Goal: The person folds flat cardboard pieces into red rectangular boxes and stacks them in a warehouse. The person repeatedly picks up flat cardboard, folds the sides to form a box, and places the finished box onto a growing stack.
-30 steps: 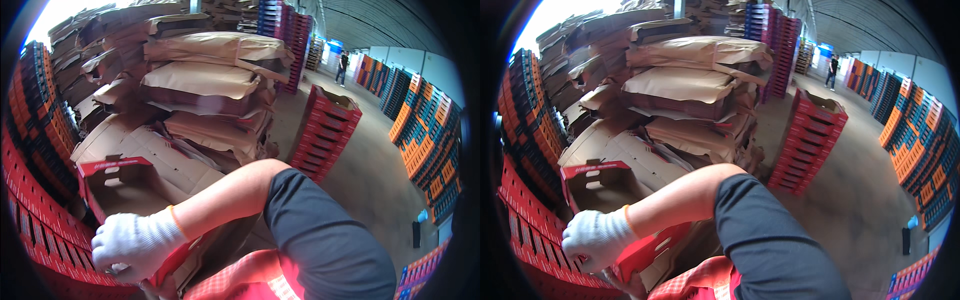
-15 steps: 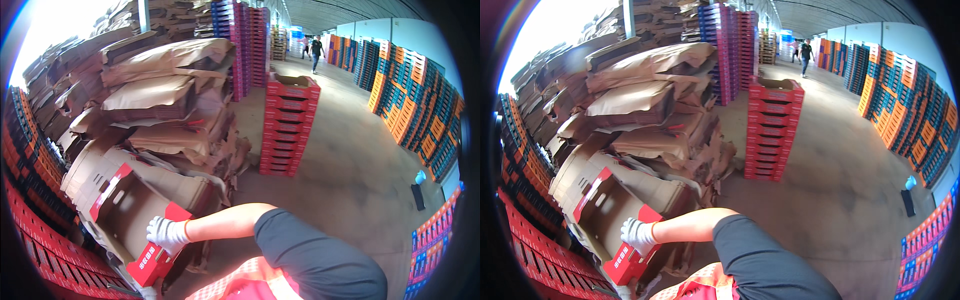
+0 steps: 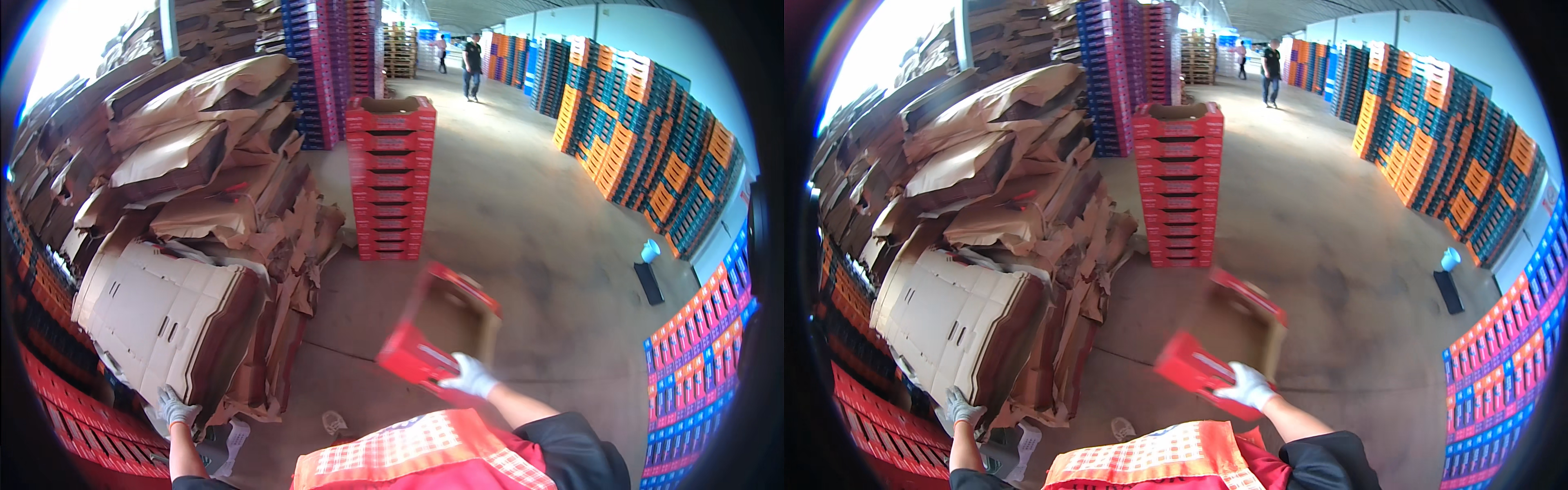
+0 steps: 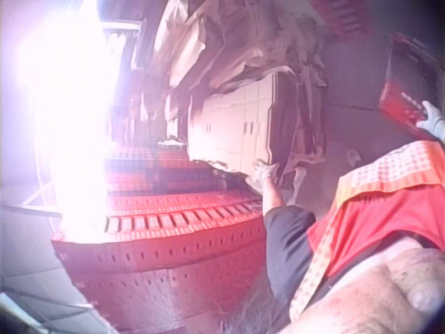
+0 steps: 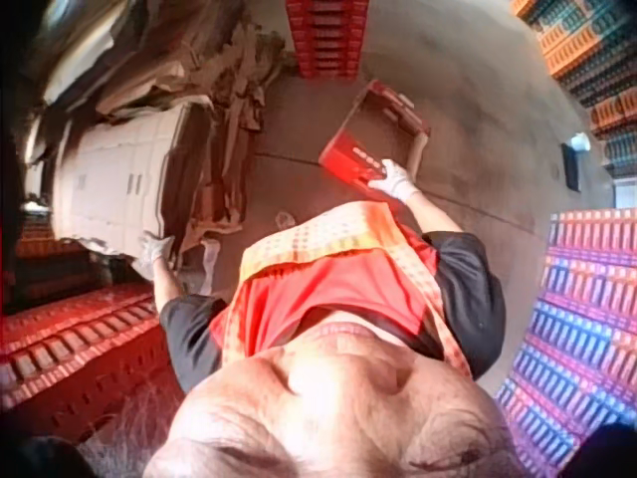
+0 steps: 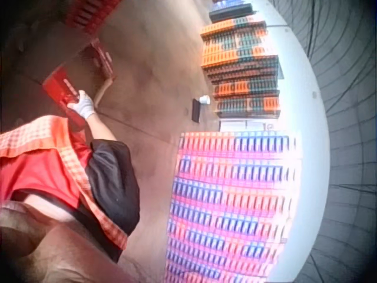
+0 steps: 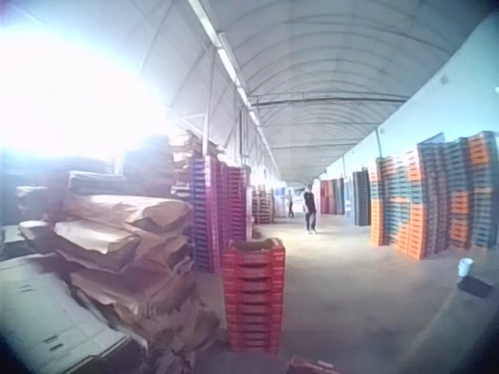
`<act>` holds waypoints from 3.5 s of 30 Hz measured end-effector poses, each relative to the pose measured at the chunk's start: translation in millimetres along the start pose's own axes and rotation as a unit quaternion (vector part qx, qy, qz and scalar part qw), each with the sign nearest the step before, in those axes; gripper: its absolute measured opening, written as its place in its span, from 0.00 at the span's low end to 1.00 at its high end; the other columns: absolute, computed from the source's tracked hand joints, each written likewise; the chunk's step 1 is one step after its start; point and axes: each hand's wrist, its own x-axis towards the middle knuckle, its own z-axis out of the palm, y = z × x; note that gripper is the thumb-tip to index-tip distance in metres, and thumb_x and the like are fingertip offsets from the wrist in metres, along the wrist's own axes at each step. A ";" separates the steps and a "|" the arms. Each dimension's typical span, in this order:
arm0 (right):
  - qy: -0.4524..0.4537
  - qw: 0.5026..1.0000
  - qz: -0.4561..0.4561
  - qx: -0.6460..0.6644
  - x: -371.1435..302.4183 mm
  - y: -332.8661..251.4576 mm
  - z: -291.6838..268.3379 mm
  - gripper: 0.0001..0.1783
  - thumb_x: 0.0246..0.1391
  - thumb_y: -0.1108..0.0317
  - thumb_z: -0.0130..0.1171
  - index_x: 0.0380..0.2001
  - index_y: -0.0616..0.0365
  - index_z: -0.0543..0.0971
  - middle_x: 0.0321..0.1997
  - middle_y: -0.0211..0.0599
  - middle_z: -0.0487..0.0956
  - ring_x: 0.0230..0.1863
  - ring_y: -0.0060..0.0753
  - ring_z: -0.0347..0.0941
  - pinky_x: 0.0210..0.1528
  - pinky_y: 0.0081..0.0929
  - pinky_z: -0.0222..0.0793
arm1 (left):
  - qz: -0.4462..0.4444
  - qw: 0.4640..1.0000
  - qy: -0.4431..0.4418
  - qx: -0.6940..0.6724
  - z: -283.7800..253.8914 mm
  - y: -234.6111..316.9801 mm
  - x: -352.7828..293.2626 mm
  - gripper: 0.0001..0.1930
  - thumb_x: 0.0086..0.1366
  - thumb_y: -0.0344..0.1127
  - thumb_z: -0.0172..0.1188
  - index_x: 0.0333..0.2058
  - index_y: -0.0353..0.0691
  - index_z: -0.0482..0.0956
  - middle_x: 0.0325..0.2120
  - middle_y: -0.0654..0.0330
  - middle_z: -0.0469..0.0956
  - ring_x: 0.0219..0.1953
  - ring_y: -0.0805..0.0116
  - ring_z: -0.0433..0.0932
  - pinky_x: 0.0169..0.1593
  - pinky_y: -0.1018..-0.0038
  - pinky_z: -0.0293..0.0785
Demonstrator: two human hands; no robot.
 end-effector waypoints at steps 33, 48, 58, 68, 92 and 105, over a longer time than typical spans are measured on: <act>-0.074 0.990 0.119 0.006 79.3 -166.6 113.5 0.50 0.41 0.35 0.68 0.60 0.61 0.71 0.57 0.53 0.76 0.59 0.52 0.73 0.60 0.41 0.68 | 0.101 0.989 0.095 -0.055 -18.9 98.0 177.9 0.34 0.70 0.55 0.46 0.69 0.42 0.59 0.72 0.50 0.49 0.74 0.53 0.47 0.70 0.42 0.42; -0.216 0.921 0.013 -0.322 210.4 -154.0 133.1 0.49 0.41 0.38 0.69 0.64 0.48 0.66 0.63 0.38 0.72 0.64 0.40 0.68 0.61 0.50 0.62 | -0.040 0.996 0.074 -0.041 -20.0 111.5 194.0 0.34 0.71 0.60 0.40 0.69 0.47 0.60 0.72 0.53 0.50 0.73 0.57 0.49 0.68 0.43 0.48; -0.109 0.983 0.147 -0.004 183.1 -33.4 157.1 0.30 0.50 0.47 0.56 0.52 0.53 0.78 0.57 0.47 0.77 0.58 0.48 0.73 0.59 0.41 0.69 | -0.057 0.994 0.088 -0.008 -14.0 115.1 192.4 0.34 0.72 0.60 0.40 0.70 0.48 0.58 0.72 0.56 0.53 0.73 0.59 0.51 0.69 0.46 0.48; -0.320 0.856 0.405 -0.011 37.3 109.1 161.8 0.18 0.53 0.51 0.56 0.35 0.52 0.85 0.39 0.44 0.84 0.42 0.45 0.80 0.44 0.41 0.73 | 0.006 0.996 0.082 0.025 -13.7 111.7 189.3 0.38 0.71 0.66 0.28 0.67 0.45 0.61 0.69 0.51 0.58 0.70 0.50 0.56 0.66 0.47 0.56; -0.124 0.908 -0.395 -0.066 336.4 -546.3 264.4 0.20 0.47 0.53 0.62 0.40 0.54 0.80 0.46 0.47 0.79 0.50 0.51 0.76 0.52 0.45 0.71 | -0.009 0.825 0.047 -0.564 42.9 -162.5 159.2 0.36 0.65 0.54 0.59 0.61 0.29 0.65 0.58 0.45 0.70 0.61 0.51 0.68 0.68 0.54 0.58; -0.098 0.938 -0.264 -0.204 418.7 -603.5 291.3 0.46 0.52 0.37 0.59 0.67 0.55 0.63 0.72 0.47 0.61 0.73 0.46 0.55 0.71 0.46 0.52 | -0.047 0.724 0.127 -0.677 20.1 -122.2 176.0 0.42 0.65 0.35 0.58 0.71 0.30 0.44 0.71 0.49 0.52 0.71 0.59 0.52 0.72 0.66 0.44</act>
